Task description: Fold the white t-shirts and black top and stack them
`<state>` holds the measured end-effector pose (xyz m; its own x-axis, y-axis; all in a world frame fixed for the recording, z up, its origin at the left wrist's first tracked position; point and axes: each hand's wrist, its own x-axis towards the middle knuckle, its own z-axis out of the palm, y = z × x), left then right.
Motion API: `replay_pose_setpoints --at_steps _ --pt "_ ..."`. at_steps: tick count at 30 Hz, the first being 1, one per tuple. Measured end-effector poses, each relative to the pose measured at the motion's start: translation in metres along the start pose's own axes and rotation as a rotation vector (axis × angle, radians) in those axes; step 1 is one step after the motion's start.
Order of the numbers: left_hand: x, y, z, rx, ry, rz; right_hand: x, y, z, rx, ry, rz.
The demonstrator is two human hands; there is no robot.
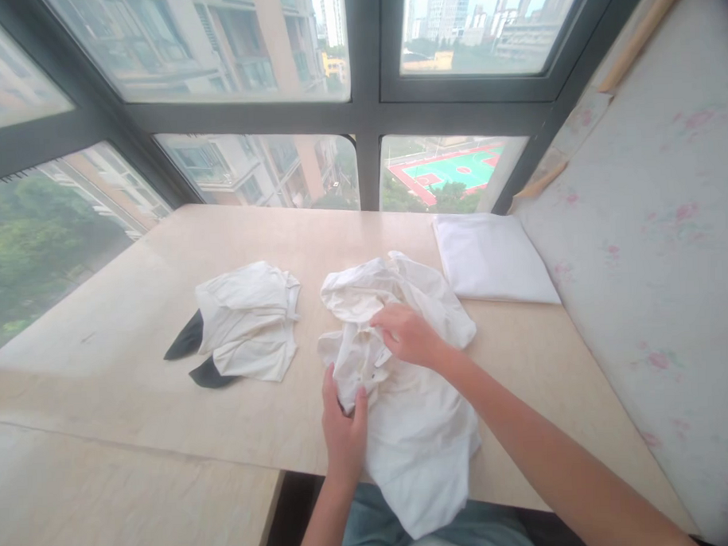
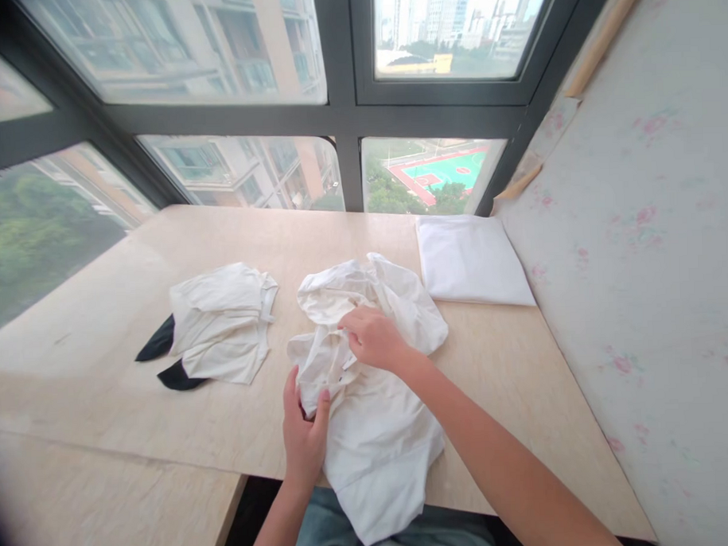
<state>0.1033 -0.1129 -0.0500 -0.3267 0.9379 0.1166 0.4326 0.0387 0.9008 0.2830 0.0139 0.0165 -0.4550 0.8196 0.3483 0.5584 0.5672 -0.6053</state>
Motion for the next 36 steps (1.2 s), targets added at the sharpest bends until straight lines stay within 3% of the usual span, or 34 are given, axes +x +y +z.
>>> replay_pose_setpoints --at_steps 5,10,12,15,19,22,26,29,32,36 --pt "-0.002 -0.005 0.004 0.078 -0.054 0.122 -0.015 0.025 -0.003 -0.257 -0.033 0.174" --pt "-0.001 -0.007 0.004 0.061 -0.091 0.11 -0.002 0.023 0.005 -0.379 -0.114 0.178" --pt "-0.001 -0.005 0.002 0.024 -0.101 0.056 0.005 0.018 0.002 -0.32 -0.06 0.255" --pt "-0.002 0.0 -0.001 -0.048 -0.132 -0.013 0.015 0.008 -0.008 -0.137 0.122 0.422" --pt "0.0 0.004 -0.004 -0.103 -0.193 0.052 0.016 -0.01 -0.012 0.228 0.307 0.561" --pt "0.001 0.001 -0.006 -0.101 -0.243 0.121 0.0 -0.029 0.005 0.338 0.257 0.64" --pt "0.001 -0.006 -0.008 -0.17 -0.235 0.136 -0.036 -0.054 0.042 0.324 0.122 0.629" --pt "0.001 -0.011 -0.009 -0.197 -0.238 0.109 -0.06 -0.068 0.059 0.356 0.167 0.647" --pt "0.001 -0.015 -0.008 -0.192 -0.218 0.073 -0.076 -0.077 0.061 0.467 0.236 0.684" --pt "-0.001 -0.006 -0.008 -0.346 -0.288 -0.015 -0.089 -0.085 0.049 0.517 0.215 0.661"
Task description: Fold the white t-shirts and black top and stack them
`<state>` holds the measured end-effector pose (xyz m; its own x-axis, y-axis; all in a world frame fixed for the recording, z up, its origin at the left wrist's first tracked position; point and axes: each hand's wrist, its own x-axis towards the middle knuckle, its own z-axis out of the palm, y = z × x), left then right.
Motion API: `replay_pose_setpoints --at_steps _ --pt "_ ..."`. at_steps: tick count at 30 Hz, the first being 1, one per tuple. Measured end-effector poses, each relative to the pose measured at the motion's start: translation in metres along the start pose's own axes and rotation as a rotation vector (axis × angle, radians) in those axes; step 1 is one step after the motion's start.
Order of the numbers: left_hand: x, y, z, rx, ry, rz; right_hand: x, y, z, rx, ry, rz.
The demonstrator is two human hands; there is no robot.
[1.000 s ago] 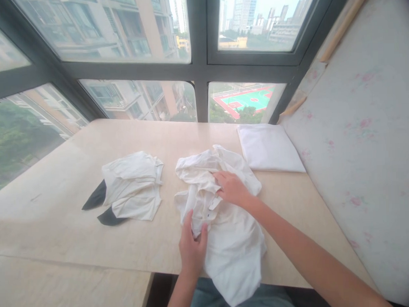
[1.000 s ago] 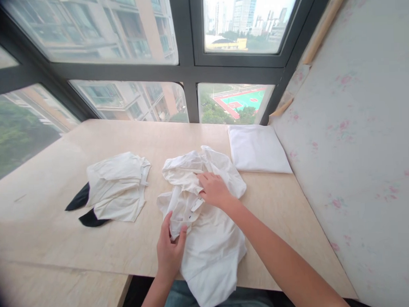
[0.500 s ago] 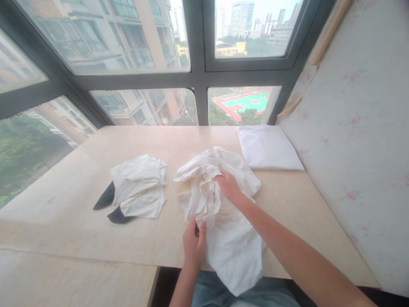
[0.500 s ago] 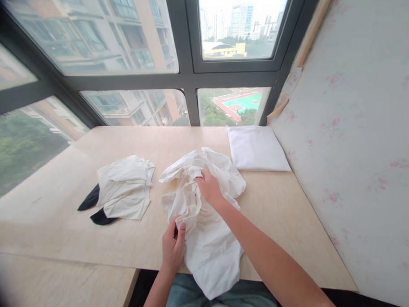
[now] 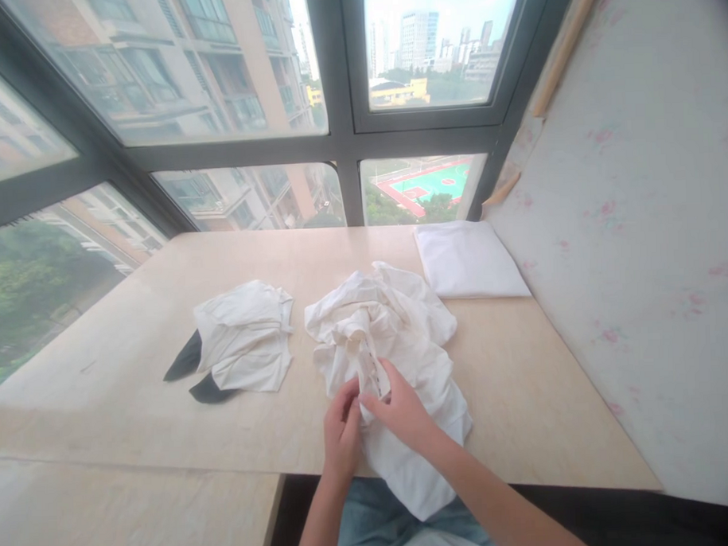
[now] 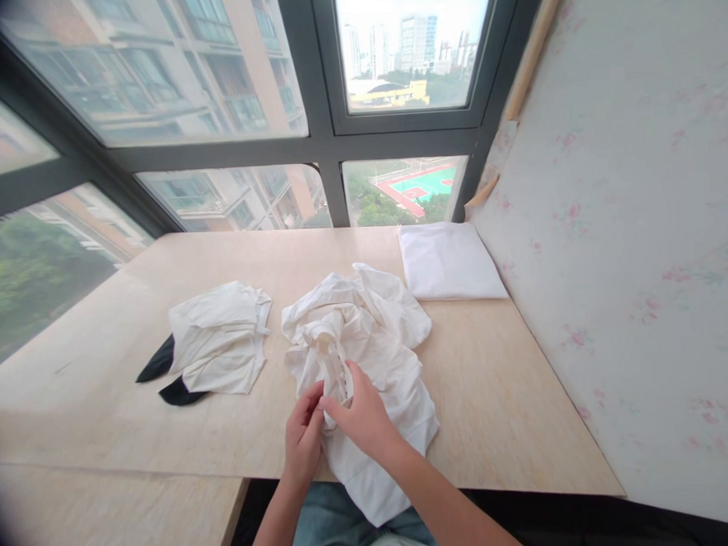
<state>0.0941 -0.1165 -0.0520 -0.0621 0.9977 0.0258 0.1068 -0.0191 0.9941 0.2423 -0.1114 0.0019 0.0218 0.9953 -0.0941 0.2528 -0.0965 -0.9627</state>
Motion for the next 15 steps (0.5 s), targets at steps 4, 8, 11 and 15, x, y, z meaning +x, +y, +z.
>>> replay_pose_setpoints --at_steps 4,8,11,15 --pt "-0.001 0.035 0.007 -0.191 -0.059 0.012 0.009 -0.02 -0.016 0.047 -0.053 -0.048" --pt "0.011 0.064 0.009 -0.053 -0.011 0.181 0.07 -0.059 -0.046 0.319 0.061 -0.024" --pt "0.016 0.06 0.005 0.136 -0.032 0.17 0.138 -0.082 -0.082 0.556 0.259 -0.116" --pt "0.002 0.031 -0.005 0.293 -0.07 0.083 0.201 -0.076 -0.128 0.586 0.325 -0.213"
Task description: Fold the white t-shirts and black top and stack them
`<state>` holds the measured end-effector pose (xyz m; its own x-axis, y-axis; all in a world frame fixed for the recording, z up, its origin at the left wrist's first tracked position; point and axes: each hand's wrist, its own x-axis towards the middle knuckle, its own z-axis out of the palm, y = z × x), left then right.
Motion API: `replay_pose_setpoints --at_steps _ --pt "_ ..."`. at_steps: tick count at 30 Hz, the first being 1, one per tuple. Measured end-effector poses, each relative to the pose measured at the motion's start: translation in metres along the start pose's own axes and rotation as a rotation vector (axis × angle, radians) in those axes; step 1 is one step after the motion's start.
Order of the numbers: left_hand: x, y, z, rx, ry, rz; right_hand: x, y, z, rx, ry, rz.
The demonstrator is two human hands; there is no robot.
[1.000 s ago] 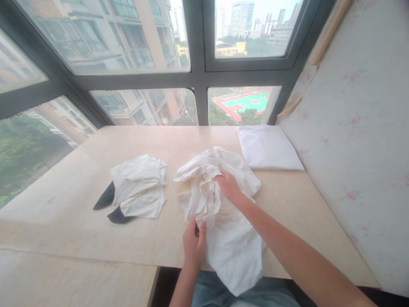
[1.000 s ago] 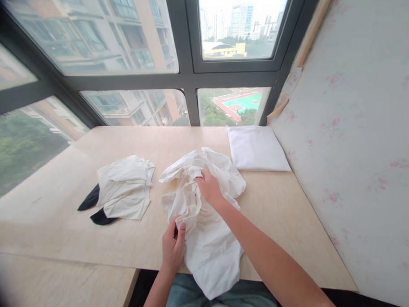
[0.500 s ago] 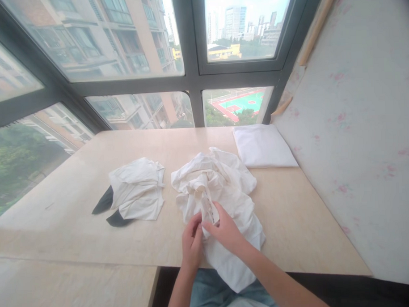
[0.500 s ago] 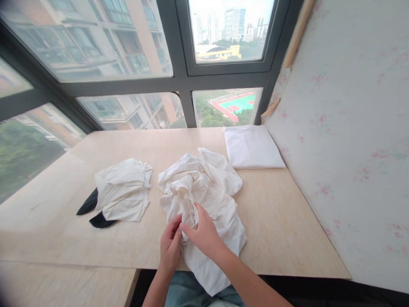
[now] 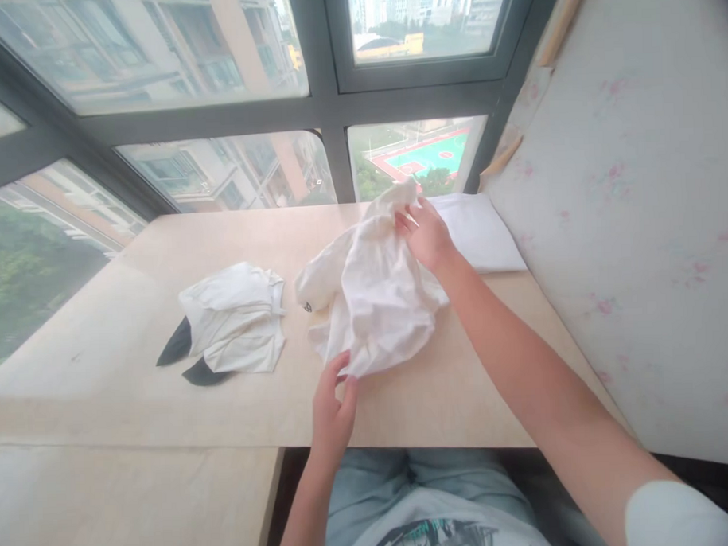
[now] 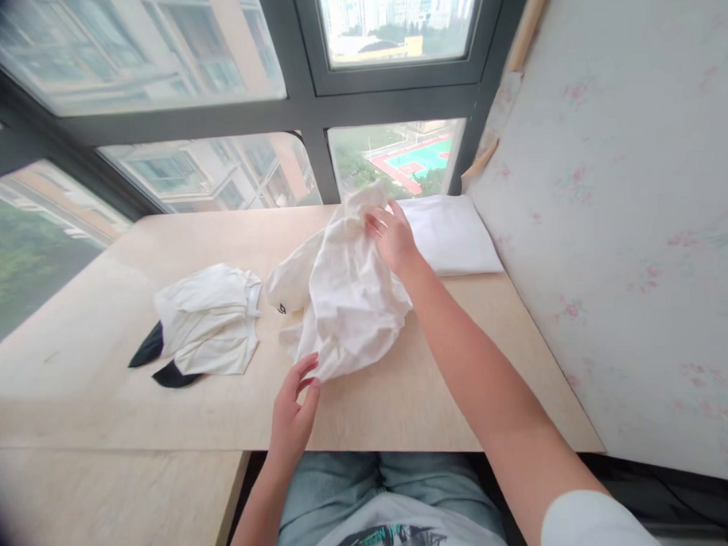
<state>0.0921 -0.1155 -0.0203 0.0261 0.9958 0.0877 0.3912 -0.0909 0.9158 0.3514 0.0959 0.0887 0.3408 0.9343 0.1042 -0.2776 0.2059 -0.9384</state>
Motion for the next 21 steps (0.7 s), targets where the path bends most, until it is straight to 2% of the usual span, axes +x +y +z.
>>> replay_pose_setpoints --at_steps 2,5,7,9,12,14,17,21 --pt "-0.013 -0.014 0.0 0.061 0.017 -0.03 0.002 0.013 -0.018 -0.172 -0.025 0.04" --pt "-0.027 -0.029 0.001 0.179 0.041 -0.005 -0.034 0.04 -0.039 -0.482 -0.073 0.026" --pt "-0.028 -0.033 0.002 0.261 0.04 0.058 -0.071 0.057 -0.048 -0.663 -0.102 -0.082" --pt "-0.022 -0.033 0.002 0.352 0.057 0.13 -0.107 0.069 -0.053 -0.824 -0.118 -0.254" --pt "-0.003 -0.028 0.002 0.512 0.097 0.203 -0.141 0.079 -0.058 -1.001 -0.139 -0.407" --pt "0.011 -0.023 0.001 0.589 0.092 0.202 -0.148 0.081 -0.063 -1.088 -0.16 -0.382" --pt "0.025 -0.016 -0.001 0.598 0.061 0.184 -0.144 0.076 -0.07 -1.147 -0.173 -0.245" --pt "0.023 0.0 -0.008 0.51 0.056 0.196 -0.129 0.05 -0.071 -1.047 -0.105 -0.147"
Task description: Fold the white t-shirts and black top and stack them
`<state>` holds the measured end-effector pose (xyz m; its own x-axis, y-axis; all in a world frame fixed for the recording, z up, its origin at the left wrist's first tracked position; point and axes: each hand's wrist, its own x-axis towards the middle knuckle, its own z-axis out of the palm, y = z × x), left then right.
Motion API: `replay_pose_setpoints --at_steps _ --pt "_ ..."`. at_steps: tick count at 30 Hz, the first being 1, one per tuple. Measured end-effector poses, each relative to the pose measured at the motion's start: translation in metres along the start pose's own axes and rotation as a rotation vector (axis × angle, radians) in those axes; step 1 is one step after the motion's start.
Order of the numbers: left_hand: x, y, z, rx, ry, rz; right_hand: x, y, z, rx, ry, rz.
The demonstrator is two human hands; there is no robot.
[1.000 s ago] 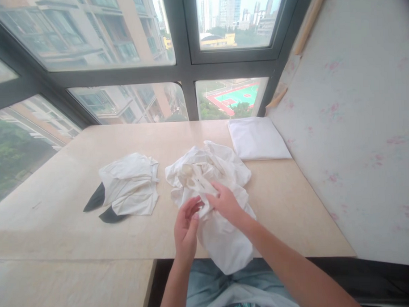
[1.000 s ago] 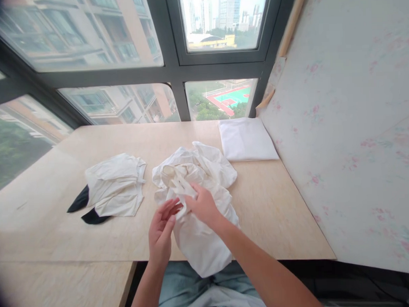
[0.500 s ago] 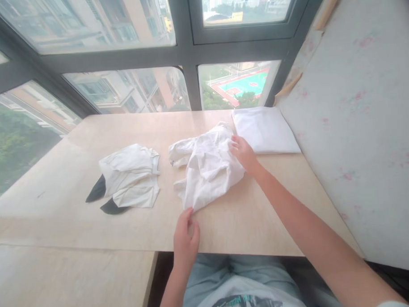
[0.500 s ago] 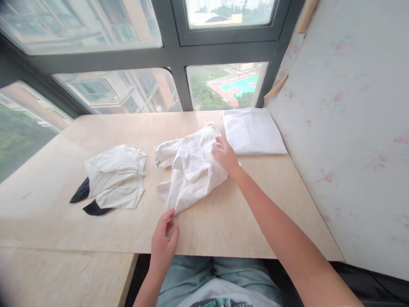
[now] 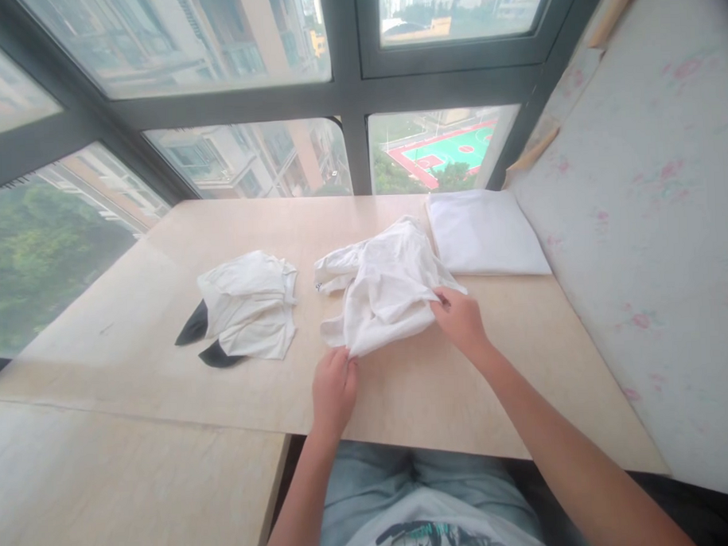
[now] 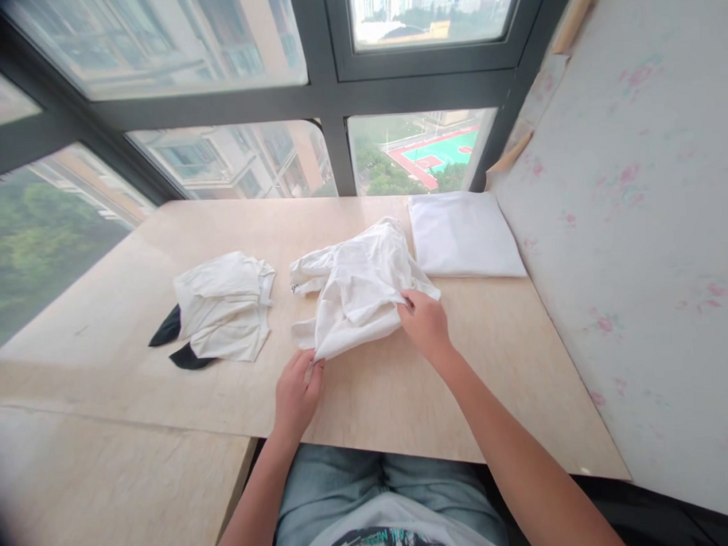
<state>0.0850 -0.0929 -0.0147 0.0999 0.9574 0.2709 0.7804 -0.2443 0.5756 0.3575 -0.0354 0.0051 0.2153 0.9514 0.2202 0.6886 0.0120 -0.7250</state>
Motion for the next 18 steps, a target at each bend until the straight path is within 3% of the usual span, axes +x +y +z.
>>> replay_pose_setpoints --at_steps 5,8,11,14,16,18 --pt "-0.003 0.032 -0.033 -0.316 0.091 -0.061 0.025 -0.025 -0.025 0.419 0.054 0.073" --pt "0.001 0.043 -0.039 -0.442 0.072 -0.045 0.033 -0.024 -0.027 0.547 0.083 0.144" --pt "0.002 0.034 -0.028 -0.347 0.001 -0.085 0.029 -0.006 -0.025 0.493 0.147 0.21" --pt "-0.009 0.014 -0.013 -0.214 -0.2 -0.138 0.013 0.022 -0.028 0.323 0.134 0.235" --pt "-0.022 0.003 -0.007 -0.256 -0.322 -0.158 -0.001 0.036 -0.035 0.192 0.114 0.206" --pt "-0.034 -0.001 -0.006 -0.347 -0.387 -0.198 -0.017 0.038 -0.043 0.07 0.173 0.122"
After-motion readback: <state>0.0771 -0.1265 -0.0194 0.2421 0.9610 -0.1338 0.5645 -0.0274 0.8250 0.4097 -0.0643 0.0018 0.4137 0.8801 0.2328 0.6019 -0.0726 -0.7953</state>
